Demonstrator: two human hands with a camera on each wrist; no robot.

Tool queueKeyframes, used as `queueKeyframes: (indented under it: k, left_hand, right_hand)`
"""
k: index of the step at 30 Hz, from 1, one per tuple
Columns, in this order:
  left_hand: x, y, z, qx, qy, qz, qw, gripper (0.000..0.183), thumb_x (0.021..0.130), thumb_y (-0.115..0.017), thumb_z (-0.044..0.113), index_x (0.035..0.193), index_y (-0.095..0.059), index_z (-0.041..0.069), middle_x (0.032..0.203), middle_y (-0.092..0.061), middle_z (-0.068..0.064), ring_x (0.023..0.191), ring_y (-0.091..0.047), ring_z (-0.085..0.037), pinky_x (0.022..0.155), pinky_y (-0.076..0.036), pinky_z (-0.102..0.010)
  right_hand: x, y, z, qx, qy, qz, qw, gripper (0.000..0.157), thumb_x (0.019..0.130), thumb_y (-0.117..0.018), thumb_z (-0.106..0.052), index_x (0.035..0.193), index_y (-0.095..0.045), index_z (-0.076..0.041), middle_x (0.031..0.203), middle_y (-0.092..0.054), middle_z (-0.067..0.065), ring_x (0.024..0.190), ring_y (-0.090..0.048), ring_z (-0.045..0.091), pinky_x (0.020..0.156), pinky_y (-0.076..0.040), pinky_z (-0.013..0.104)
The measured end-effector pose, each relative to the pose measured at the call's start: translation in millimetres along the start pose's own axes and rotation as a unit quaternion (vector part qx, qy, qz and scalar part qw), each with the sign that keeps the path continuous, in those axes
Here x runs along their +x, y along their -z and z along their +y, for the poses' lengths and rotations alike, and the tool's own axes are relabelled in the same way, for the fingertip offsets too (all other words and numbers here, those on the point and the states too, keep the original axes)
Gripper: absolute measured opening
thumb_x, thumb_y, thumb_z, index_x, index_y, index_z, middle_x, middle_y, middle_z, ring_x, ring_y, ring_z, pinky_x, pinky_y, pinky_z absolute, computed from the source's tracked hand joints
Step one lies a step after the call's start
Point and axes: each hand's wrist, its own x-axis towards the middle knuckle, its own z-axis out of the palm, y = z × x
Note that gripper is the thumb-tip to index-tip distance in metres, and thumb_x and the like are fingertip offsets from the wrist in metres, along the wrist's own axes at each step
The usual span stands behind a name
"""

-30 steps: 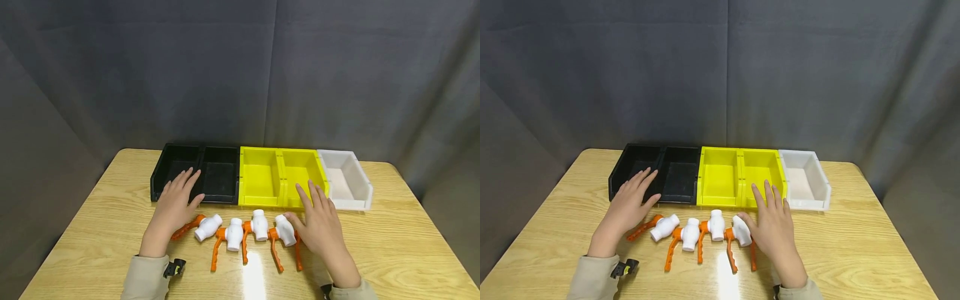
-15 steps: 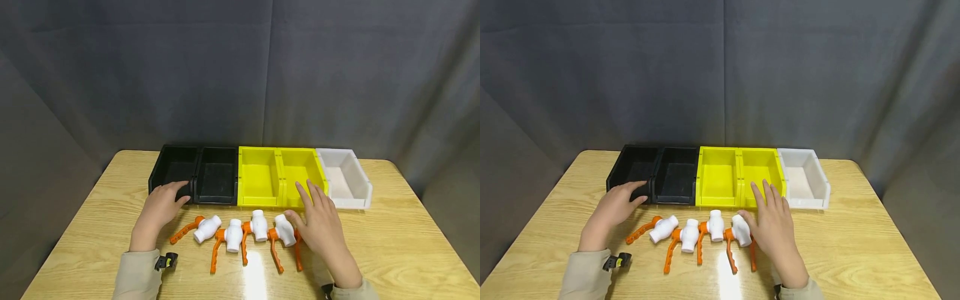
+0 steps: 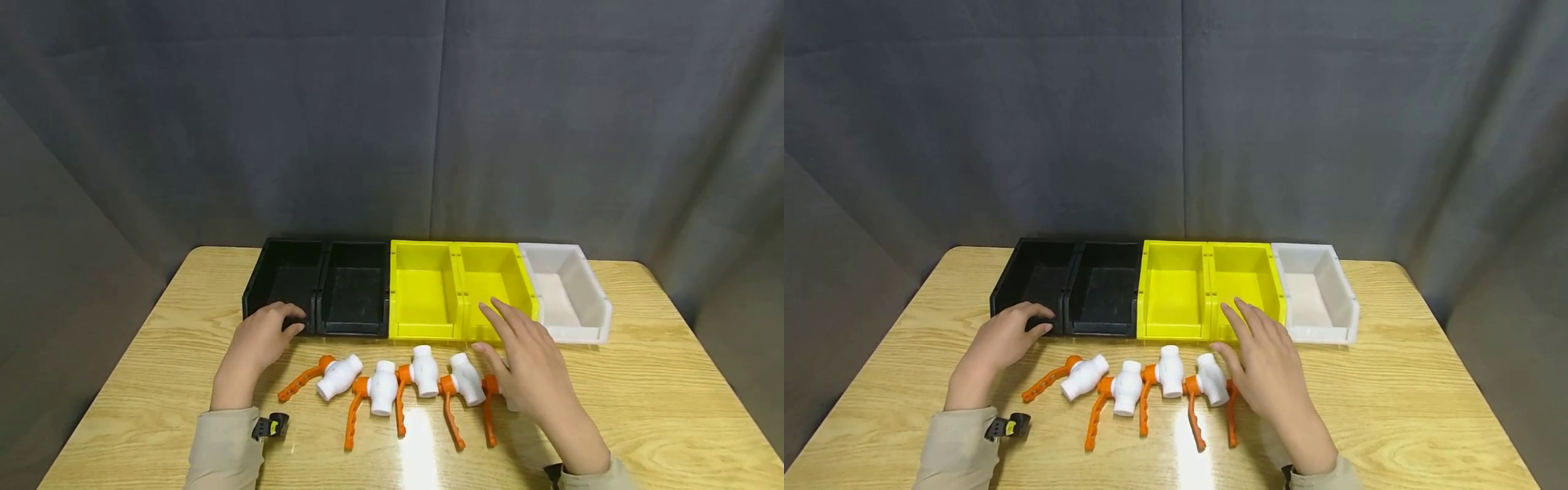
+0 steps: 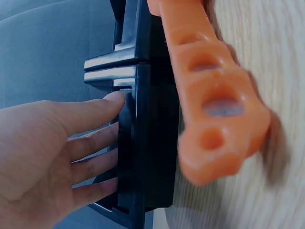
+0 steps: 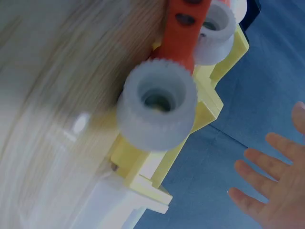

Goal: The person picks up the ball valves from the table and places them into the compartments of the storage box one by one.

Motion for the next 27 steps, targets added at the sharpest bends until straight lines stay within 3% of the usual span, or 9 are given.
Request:
queueKeyframes:
  k: [16, 20, 24, 27]
  left_hand:
    - [-0.9, 1.1, 1.6, 0.019, 0.004, 0.033, 0.9992, 0.016, 0.095, -0.069, 0.014, 0.108, -0.073, 0.007, 0.110, -0.067, -0.016, 0.107, -0.062, -0.039, 0.088, -0.051, -0.056]
    - [-2.0, 0.8, 0.2, 0.021, 0.003, 0.033, 0.9992, 0.016, 0.095, -0.068, 0.015, 0.108, -0.073, 0.007, 0.111, -0.068, -0.016, 0.107, -0.062, -0.039, 0.087, -0.051, -0.056]
    - [-2.9, 1.1, -0.3, 0.022, 0.001, 0.032, 0.9992, 0.016, 0.095, -0.069, 0.014, 0.108, -0.074, 0.008, 0.112, -0.068, -0.016, 0.107, -0.062, -0.039, 0.088, -0.051, -0.056]
    - [-3.3, 1.3, -1.0, 0.023, -0.001, 0.032, 0.9992, 0.016, 0.094, -0.069, 0.013, 0.108, -0.074, 0.008, 0.113, -0.067, -0.016, 0.107, -0.062, -0.039, 0.088, -0.051, -0.056]
  right_hand:
    - [-15, 9.2, 21, -0.055, 0.093, -0.005, 0.994, 0.052, 0.094, -0.067, -0.033, 0.137, -0.056, -0.007, 0.139, -0.054, 0.017, 0.123, -0.052, 0.040, 0.101, -0.042, 0.057]
    - [-19, 8.3, 27, -0.064, 0.125, 0.000, 0.990, 0.052, 0.102, -0.050, -0.045, 0.134, -0.059, -0.005, 0.135, -0.057, 0.017, 0.117, -0.056, 0.040, 0.097, -0.046, 0.055]
    - [-23, 7.0, 31, -0.070, 0.154, 0.004, 0.986, 0.066, 0.106, -0.026, -0.054, 0.129, -0.063, -0.004, 0.131, -0.060, 0.017, 0.112, -0.060, 0.038, 0.092, -0.049, 0.054]
    - [-27, 5.5, 34, -0.073, 0.170, 0.002, 0.983, 0.069, 0.106, -0.023, -0.055, 0.126, -0.064, -0.004, 0.129, -0.061, 0.015, 0.110, -0.061, 0.036, 0.091, -0.049, 0.054]
